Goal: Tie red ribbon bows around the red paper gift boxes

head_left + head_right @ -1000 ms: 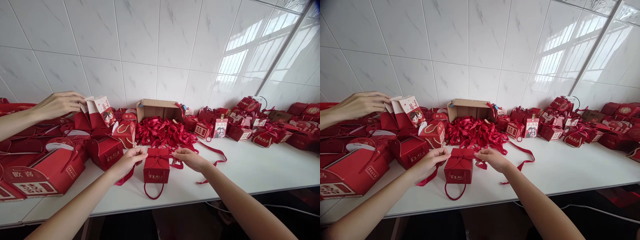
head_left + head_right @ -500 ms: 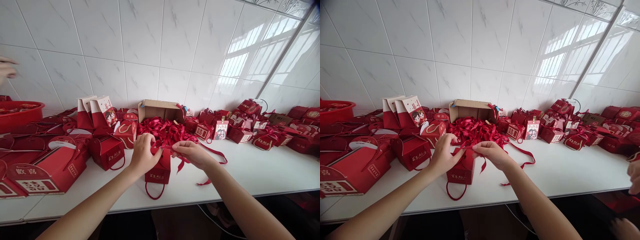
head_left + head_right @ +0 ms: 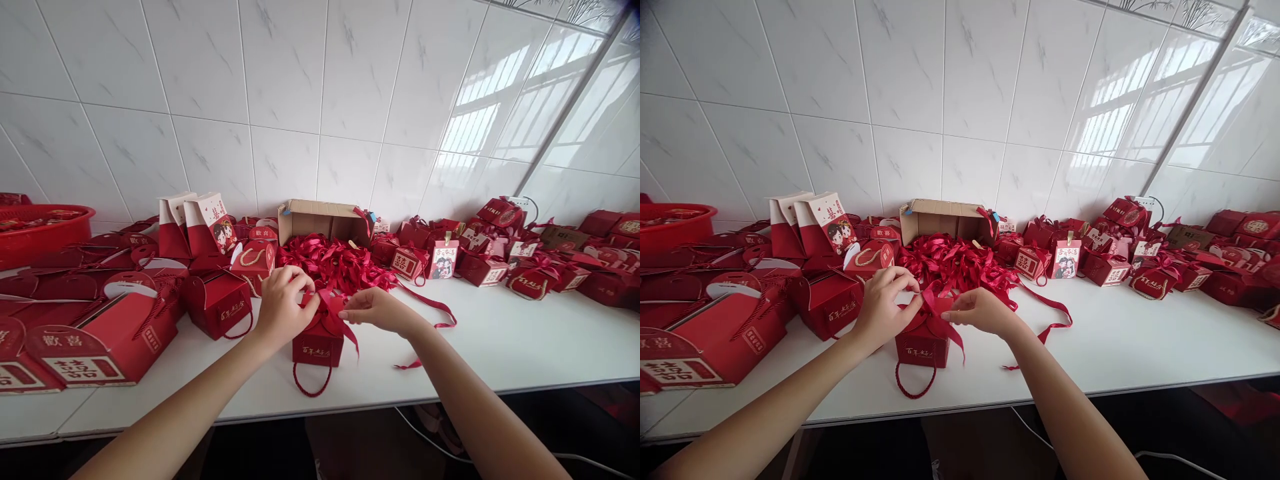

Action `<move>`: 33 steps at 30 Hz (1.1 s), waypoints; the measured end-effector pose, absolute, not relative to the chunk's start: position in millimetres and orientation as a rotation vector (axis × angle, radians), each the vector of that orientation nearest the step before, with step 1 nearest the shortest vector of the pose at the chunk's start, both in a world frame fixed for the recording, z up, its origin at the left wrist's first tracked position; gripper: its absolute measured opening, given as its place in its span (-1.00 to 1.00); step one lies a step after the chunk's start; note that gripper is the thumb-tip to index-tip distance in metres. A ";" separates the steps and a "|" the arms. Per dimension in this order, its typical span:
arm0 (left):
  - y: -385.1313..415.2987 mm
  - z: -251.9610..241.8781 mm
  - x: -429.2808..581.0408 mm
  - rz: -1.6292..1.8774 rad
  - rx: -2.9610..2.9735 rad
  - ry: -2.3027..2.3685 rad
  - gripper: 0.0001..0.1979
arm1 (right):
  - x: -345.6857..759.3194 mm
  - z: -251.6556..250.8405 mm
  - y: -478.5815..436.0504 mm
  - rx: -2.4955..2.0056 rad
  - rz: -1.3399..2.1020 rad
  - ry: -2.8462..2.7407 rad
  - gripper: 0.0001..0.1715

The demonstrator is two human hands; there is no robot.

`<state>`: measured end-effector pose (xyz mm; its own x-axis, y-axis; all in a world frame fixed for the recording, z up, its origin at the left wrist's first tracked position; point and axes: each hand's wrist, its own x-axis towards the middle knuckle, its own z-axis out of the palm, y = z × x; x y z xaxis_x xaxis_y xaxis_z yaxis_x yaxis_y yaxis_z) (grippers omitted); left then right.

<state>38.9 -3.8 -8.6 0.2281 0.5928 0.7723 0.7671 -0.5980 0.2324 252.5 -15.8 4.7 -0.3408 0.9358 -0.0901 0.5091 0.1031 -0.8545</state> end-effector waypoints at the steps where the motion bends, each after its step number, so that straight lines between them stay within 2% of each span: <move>1: -4.0 -8.2 39.0 -1.306 -2.291 -1.298 -0.94 | 250.1 4.6 -15.2 -1.371 1.167 -1.891 -0.55; 6: -4.8 -5.6 41.3 -1.315 -2.260 -1.313 -0.93 | 233.8 1.0 -15.5 -1.208 1.200 -1.769 -0.56; 16: -5.7 -3.4 41.9 -1.254 -2.168 -1.255 -0.95 | 225.8 -5.8 -18.9 -1.160 1.225 -1.649 -0.66; 24: -5.9 -5.5 39.7 -1.256 -2.159 -1.248 -0.93 | 230.0 0.8 -31.3 -1.036 0.696 -1.861 -0.87; 30: -6.0 -6.7 38.8 -1.270 -2.166 -1.212 -0.93 | 224.6 -0.2 -21.7 -1.191 0.833 -1.844 -0.50; 33: -6.6 -6.5 38.1 -1.275 -2.163 -1.194 -0.92 | 214.2 -8.4 -15.6 -1.156 0.873 -1.715 -0.52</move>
<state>38.1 -6.6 -6.5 0.2357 0.4846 0.8424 0.8089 -0.5783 0.1063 214.2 -15.6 -8.4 -0.1936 0.9426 0.2720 0.3350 0.3241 -0.8847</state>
